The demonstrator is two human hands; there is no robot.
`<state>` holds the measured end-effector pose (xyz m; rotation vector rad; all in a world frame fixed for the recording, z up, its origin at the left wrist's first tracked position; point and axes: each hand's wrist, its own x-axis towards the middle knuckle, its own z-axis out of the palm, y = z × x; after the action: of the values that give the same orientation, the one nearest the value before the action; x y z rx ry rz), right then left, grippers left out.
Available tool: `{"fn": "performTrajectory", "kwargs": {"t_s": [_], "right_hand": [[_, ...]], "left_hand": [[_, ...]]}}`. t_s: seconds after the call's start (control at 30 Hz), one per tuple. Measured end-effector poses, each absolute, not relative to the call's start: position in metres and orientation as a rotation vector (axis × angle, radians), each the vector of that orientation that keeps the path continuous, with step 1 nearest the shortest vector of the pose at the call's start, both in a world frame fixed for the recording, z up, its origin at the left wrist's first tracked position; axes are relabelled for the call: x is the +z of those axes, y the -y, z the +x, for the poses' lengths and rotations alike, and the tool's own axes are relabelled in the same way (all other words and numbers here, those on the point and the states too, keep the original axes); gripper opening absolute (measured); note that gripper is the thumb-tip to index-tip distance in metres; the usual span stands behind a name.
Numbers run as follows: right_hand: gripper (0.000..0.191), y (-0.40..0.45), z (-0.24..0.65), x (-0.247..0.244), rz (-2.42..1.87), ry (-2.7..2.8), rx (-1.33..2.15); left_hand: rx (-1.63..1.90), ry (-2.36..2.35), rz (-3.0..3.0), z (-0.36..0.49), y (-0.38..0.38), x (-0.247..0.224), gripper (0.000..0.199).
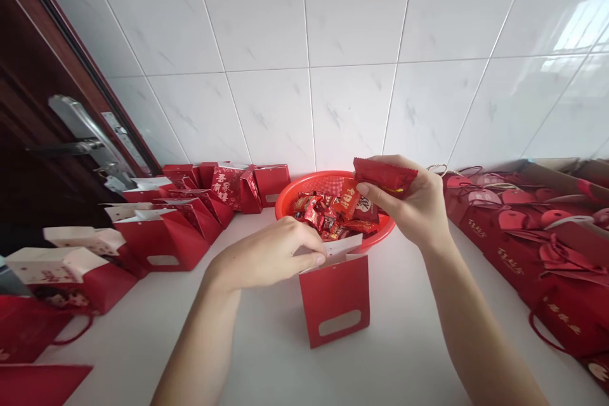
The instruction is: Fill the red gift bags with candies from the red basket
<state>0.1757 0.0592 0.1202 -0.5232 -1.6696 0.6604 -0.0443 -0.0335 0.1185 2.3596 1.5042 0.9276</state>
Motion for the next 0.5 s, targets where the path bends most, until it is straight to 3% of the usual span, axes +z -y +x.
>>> {"fn": "performTrajectory", "kwargs": {"t_s": [0.17, 0.33, 0.5], "right_hand": [[0.029, -0.057, 0.177, 0.119, -0.408, 1.736, 0.738], [0.024, -0.052, 0.175, 0.117, -0.352, 1.841, 0.836], [0.015, -0.049, 0.167, 0.114, -0.280, 2.027, 0.905]], "left_hand": [[0.727, -1.481, 2.337, -0.037, 0.022, 0.121, 0.007], [0.678, -1.516, 2.308, -0.037, 0.020, 0.124, 0.028], [0.619, -1.495, 2.204, -0.041, 0.016, 0.123, 0.029]]}}
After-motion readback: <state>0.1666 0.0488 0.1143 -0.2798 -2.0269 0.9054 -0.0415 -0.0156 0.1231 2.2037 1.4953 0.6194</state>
